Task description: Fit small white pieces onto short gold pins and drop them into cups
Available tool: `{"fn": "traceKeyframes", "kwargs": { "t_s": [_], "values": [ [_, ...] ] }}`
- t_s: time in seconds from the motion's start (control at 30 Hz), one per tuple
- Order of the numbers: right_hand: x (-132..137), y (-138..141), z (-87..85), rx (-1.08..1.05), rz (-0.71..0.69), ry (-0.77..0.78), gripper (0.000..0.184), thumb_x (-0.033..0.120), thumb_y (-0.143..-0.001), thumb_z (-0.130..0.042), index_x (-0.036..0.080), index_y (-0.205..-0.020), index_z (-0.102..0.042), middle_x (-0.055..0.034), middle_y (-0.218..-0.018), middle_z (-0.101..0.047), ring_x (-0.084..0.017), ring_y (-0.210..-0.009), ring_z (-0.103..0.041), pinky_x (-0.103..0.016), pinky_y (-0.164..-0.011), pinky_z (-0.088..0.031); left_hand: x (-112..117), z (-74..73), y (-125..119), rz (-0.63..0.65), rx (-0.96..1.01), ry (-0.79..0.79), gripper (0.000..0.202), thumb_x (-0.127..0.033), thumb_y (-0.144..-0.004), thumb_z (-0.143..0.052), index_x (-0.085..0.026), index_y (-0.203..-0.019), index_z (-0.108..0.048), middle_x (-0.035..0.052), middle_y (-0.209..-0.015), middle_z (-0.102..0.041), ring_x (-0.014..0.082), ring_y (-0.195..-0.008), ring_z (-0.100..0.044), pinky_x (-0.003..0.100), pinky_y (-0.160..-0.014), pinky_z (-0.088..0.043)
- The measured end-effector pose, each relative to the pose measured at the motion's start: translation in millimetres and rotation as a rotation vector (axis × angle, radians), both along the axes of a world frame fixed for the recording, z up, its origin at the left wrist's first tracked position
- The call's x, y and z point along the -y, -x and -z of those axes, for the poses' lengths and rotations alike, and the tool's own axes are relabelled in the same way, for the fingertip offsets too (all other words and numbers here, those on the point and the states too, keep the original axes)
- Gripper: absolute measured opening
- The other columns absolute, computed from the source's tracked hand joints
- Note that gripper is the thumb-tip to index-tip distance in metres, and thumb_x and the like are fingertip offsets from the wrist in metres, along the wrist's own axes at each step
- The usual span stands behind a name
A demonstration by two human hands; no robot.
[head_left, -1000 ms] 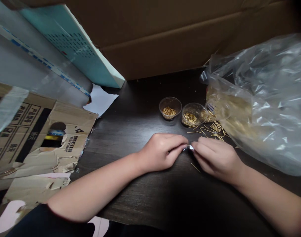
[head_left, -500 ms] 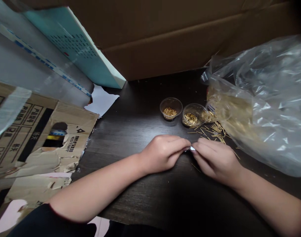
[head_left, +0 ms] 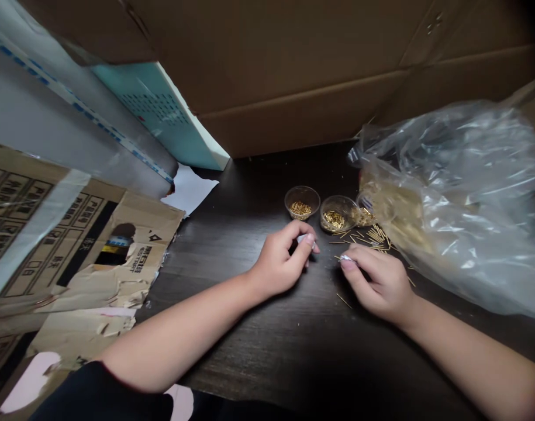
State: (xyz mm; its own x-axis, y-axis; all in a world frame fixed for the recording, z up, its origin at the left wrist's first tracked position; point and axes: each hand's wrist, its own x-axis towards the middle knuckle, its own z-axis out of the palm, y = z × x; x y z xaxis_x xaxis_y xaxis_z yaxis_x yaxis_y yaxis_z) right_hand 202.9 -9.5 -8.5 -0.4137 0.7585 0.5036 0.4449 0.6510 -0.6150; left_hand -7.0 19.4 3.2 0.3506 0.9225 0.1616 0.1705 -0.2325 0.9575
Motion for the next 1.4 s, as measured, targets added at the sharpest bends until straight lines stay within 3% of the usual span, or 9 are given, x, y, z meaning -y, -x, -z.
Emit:
{"fn": "traceKeyframes", "kwargs": {
  "t_s": [0.13, 0.23, 0.3, 0.43, 0.57, 0.77, 0.9, 1.13, 1.4],
  "values": [
    [-0.6, 1.9, 2.2, -0.009, -0.019, -0.009, 0.013, 0.009, -0.096, -0.051, 0.018, -0.086, -0.055, -0.0001, -0.07, -0.05, -0.013, -0.061, -0.049, -0.026, -0.058, -0.041, -7.4, -18.6, -0.8, -0.041, 0.122, 0.085, 0.02, -0.037, -0.103, -0.044, -0.018, -0.099, -0.05, 0.0047, -0.097, -0.07, 0.0063, -0.055, -0.062, 0.02, -0.056, -0.05],
    [-1.2, 3.1, 4.2, -0.013, -0.027, -0.017, 0.013, 0.011, -0.096, -0.051, 0.018, -0.087, -0.055, -0.0003, -0.071, -0.05, -0.014, -0.062, -0.049, -0.027, -0.059, -0.04, -21.7, -39.4, 6.1, -0.047, 0.024, 0.021, 0.019, -0.03, -0.103, -0.04, -0.017, -0.1, -0.055, 0.0051, -0.101, -0.07, 0.0053, -0.052, -0.06, 0.02, -0.055, -0.049],
    [-1.6, 3.8, 5.5, -0.015, -0.037, -0.018, 0.013, 0.011, -0.097, -0.051, 0.018, -0.087, -0.055, -0.0008, -0.072, -0.051, -0.014, -0.064, -0.05, -0.028, -0.06, -0.041, -35.1, -52.6, 12.1, -0.038, -0.165, -0.104, 0.022, -0.022, -0.1, -0.039, -0.017, -0.099, -0.06, 0.0038, -0.096, -0.07, 0.007, -0.056, -0.061, 0.022, -0.06, -0.049],
    [-2.2, 5.4, 6.8, 0.007, -0.038, -0.027, 0.014, 0.013, -0.098, -0.05, 0.018, -0.086, -0.055, -0.0009, -0.072, -0.051, -0.014, -0.065, -0.051, -0.028, -0.061, -0.04, -64.5, -75.7, 13.3, 0.078, -0.694, -0.354, 0.028, -0.011, -0.089, -0.045, -0.019, -0.094, -0.072, 0.0053, -0.095, -0.075, 0.019, -0.088, -0.069, 0.029, -0.078, -0.049],
    [-2.5, 7.0, 7.5, 0.047, -0.037, -0.037, 0.018, 0.015, -0.099, -0.049, 0.018, -0.081, -0.053, -0.0002, -0.07, -0.048, -0.014, -0.063, -0.048, -0.028, -0.06, -0.037, -85.2, -94.9, -6.9, 0.206, -1.229, -0.273, 0.023, -0.016, -0.08, -0.058, -0.019, -0.089, -0.079, 0.0117, -0.088, -0.077, 0.027, -0.077, -0.07, 0.032, -0.064, -0.046],
    [-2.1, 6.9, 8.1, 0.044, -0.051, -0.035, 0.021, 0.017, -0.1, -0.048, 0.019, -0.079, -0.051, -0.0002, -0.07, -0.047, -0.014, -0.064, -0.047, -0.028, -0.061, -0.037, -96.5, -105.1, -43.5, 0.306, -1.537, -0.258, 0.025, -0.017, -0.071, -0.075, -0.016, -0.095, -0.082, 0.0183, -0.097, -0.078, 0.0308, -0.085, -0.072, 0.034, -0.071, -0.051],
    [-3.0, 8.1, 7.6, 0.036, -0.049, -0.039, 0.021, 0.017, -0.1, -0.048, 0.02, -0.079, -0.051, 0.0, -0.07, -0.047, -0.014, -0.064, -0.047, -0.028, -0.061, -0.036, -98.6, -102.4, -50.9, 0.318, -1.572, -0.286, 0.027, -0.014, -0.066, -0.08, -0.016, -0.093, -0.082, 0.0184, -0.097, -0.078, 0.0321, -0.091, -0.072, 0.034, -0.075, -0.052],
    [-4.1, 7.0, 8.6, 0.039, -0.029, -0.042, 0.021, 0.019, -0.1, -0.049, 0.02, -0.079, -0.053, -0.0002, -0.068, -0.049, -0.014, -0.063, -0.049, -0.029, -0.059, -0.038, -102.3, -100.3, -37.5, 0.326, -1.513, -0.371, 0.021, -0.019, -0.075, -0.071, -0.018, -0.093, -0.081, 0.015, -0.097, -0.077, 0.0283, -0.086, -0.072, 0.031, -0.069, -0.048],
    [-5.9, 5.5, 12.4, -0.016, 0.001, -0.068, 0.012, 0.015, -0.098, -0.053, 0.018, -0.101, -0.064, -0.0048, -0.082, -0.066, -0.016, -0.074, -0.063, -0.029, -0.067, -0.051, -88.1, -91.2, -6.3, 0.151, -1.065, -0.481, 0.02, -0.031, -0.09, -0.059, -0.021, -0.094, -0.076, 0.0063, -0.086, -0.075, 0.0196, -0.076, -0.066, 0.027, -0.063, -0.039]
  ]
}}
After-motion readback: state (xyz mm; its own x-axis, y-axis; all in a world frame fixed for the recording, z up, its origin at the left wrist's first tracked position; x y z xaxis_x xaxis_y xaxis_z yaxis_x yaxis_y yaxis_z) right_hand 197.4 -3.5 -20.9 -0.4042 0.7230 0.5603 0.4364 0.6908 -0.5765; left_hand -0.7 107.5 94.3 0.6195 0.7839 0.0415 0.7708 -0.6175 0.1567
